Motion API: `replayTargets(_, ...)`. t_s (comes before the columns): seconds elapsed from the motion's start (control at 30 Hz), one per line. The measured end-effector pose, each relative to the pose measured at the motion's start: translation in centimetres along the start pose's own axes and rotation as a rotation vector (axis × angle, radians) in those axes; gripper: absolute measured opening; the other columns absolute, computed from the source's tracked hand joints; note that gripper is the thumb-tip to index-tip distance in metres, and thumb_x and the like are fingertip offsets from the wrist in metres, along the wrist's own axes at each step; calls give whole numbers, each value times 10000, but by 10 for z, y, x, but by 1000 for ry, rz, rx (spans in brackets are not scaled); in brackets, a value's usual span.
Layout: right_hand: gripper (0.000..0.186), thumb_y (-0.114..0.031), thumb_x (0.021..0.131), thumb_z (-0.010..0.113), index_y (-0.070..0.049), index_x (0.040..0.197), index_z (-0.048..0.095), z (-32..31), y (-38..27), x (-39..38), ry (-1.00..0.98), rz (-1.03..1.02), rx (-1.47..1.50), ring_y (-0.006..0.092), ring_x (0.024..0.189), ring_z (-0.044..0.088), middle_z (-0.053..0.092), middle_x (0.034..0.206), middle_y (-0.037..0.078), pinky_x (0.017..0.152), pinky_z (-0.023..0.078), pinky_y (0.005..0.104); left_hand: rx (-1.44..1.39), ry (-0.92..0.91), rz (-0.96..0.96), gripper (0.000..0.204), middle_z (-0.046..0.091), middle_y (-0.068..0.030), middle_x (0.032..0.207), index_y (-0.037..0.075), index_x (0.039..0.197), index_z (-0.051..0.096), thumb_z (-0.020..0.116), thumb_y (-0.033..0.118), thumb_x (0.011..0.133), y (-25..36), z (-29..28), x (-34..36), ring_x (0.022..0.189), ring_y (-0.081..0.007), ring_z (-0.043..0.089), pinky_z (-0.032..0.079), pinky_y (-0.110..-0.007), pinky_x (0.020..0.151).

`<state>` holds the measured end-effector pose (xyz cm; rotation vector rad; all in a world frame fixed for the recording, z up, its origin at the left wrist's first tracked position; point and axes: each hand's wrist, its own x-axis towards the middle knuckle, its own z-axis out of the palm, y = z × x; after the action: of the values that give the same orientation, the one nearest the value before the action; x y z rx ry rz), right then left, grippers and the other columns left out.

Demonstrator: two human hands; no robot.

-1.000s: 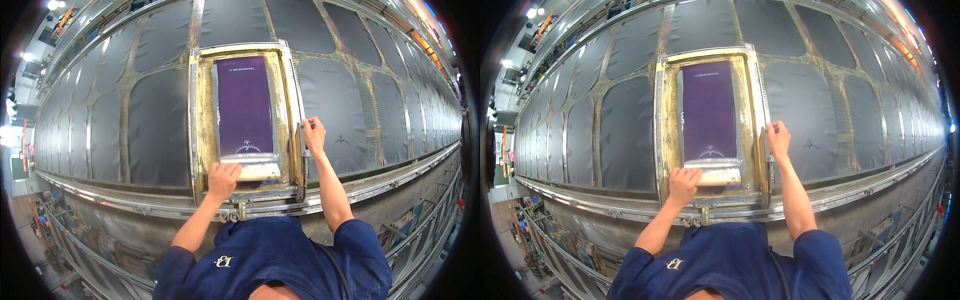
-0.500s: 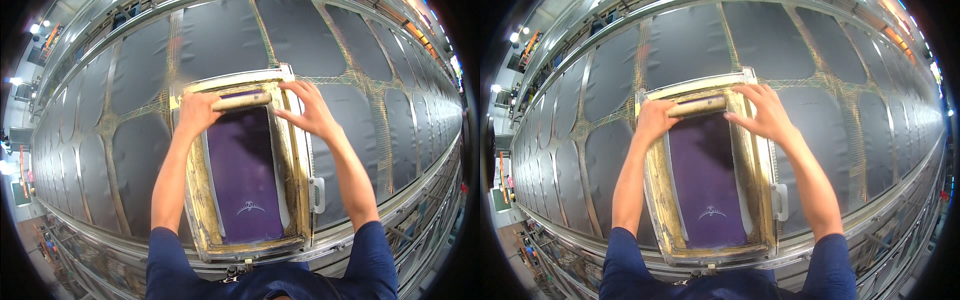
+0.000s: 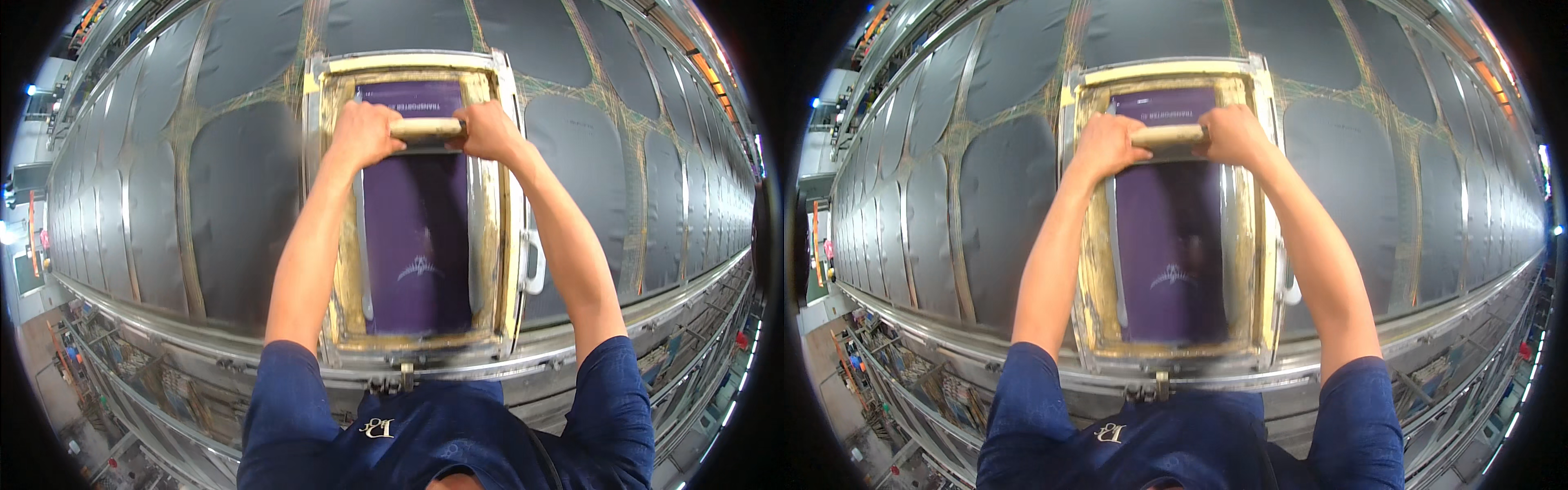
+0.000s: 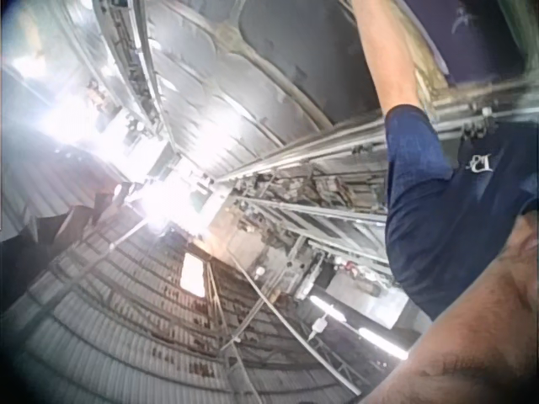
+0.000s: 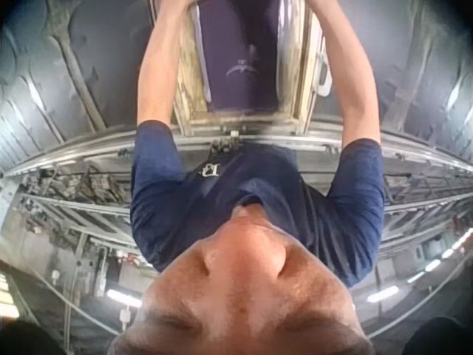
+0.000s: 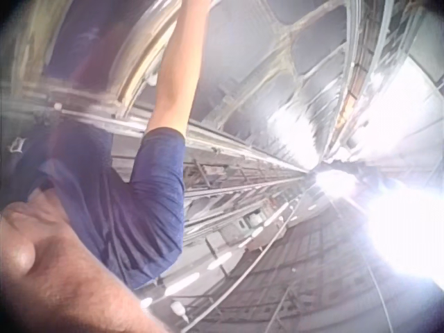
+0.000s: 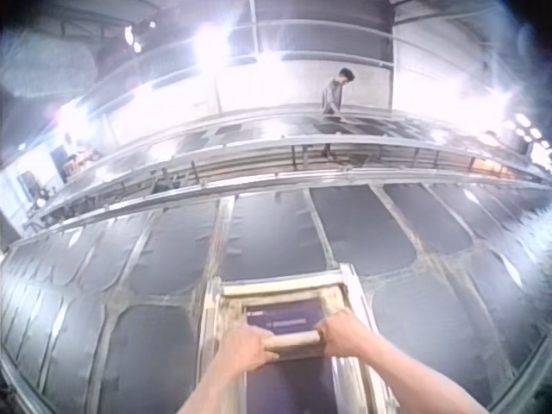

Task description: The person uses a squeegee to spread purple ink across a screen-printing frame mounted on a conveyor. They repeatedly pull the squeegee from top to bottom to coat the mesh, then lift and reposition the frame. The person continues this process for multiple passes before moving the frame off the conveyor.

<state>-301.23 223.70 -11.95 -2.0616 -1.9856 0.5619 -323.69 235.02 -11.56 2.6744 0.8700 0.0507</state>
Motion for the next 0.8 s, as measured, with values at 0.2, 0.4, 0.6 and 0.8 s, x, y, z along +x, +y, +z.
replayTargets(0.2,230,-169,686,849,-104,864,720,62,-70,-175,-59,-61,-60,326,906,690,712,840,123,882,488,469,27,3,63,170,747,-30,842,197,868,771,832,228,713,77,45,-181,764,-240,692,464,-414,813)
replayTargets(0.4,242,-147,678,838,-133,885,715,89,-106,-266,138,-184,42,298,902,655,679,830,69,885,448,433,-109,40,42,240,753,9,926,176,937,769,816,171,702,121,55,-277,830,-201,662,425,-383,852)
replayTargets(0.6,196,-248,737,841,-141,843,715,43,-62,-151,37,-145,-61,309,836,665,675,752,80,831,484,454,-28,59,51,246,753,-3,921,179,955,769,814,188,713,68,24,-162,851,-218,673,425,-397,868)
replayTargets(0.8,273,-311,764,856,-97,869,724,-22,13,40,45,-70,-85,387,824,700,712,788,160,783,539,499,105,74,-18,305,754,-87,886,144,972,778,861,330,745,-6,-27,24,890,-293,697,465,-434,906)
